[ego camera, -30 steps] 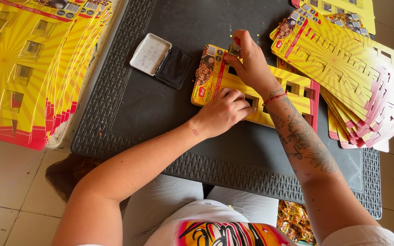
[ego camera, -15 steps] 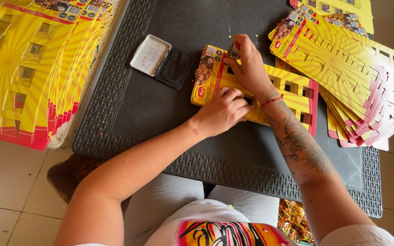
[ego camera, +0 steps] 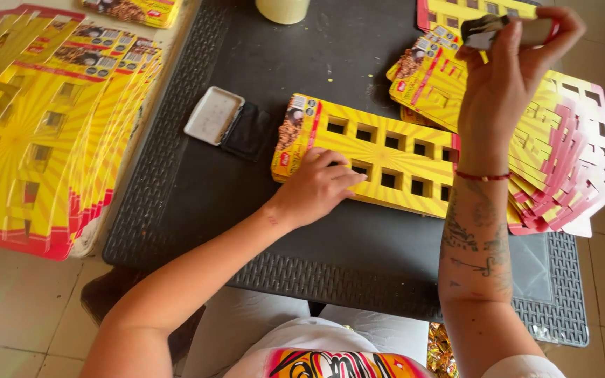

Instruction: The person picks up flat cardboard sheets from a stack and uses a handheld ink stamp to apply a mark to each one before setting it back down.

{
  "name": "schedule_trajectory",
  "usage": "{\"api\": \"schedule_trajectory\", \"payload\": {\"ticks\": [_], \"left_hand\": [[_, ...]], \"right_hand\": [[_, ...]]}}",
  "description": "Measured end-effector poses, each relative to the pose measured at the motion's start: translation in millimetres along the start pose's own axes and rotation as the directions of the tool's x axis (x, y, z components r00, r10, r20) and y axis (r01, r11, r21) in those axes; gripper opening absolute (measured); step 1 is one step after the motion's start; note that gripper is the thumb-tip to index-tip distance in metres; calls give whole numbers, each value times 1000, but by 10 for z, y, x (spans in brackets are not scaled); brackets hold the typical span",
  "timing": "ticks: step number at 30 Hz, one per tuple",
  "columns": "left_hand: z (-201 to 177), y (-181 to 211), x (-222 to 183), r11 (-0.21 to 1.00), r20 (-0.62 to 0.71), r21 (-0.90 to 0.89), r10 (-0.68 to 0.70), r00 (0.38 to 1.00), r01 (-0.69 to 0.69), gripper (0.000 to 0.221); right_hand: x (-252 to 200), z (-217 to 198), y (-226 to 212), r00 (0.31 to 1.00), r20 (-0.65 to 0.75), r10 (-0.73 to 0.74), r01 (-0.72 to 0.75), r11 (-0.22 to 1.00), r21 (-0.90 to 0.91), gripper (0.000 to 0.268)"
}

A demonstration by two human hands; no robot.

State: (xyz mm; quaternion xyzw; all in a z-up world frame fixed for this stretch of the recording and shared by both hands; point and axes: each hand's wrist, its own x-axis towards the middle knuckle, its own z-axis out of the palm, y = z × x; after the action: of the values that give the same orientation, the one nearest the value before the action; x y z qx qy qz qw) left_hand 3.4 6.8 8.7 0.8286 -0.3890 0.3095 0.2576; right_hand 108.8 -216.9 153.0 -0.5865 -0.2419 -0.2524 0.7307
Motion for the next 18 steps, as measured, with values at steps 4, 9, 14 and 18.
{"api": "schedule_trajectory", "payload": {"ticks": [4,9,14,18], "left_hand": [[-249,1,125,995,79,-36,-94,992,97,39],[-496,21,405,978,174,-68,-182,968,196,51],[-633,97,699,946,604,77,-295,741,314,39],[-532,109,649,909,720,131,-361,592,395,42]], "right_hand": [[90,-536,-138,992,-124,7,2,997,76,42],[109,-877,-597,978,-180,-102,122,987,103,17],[33,-1299,-784,970,-208,-122,137,989,61,18],[-2,-1574,-774,981,-157,-113,109,993,-35,25]]}}
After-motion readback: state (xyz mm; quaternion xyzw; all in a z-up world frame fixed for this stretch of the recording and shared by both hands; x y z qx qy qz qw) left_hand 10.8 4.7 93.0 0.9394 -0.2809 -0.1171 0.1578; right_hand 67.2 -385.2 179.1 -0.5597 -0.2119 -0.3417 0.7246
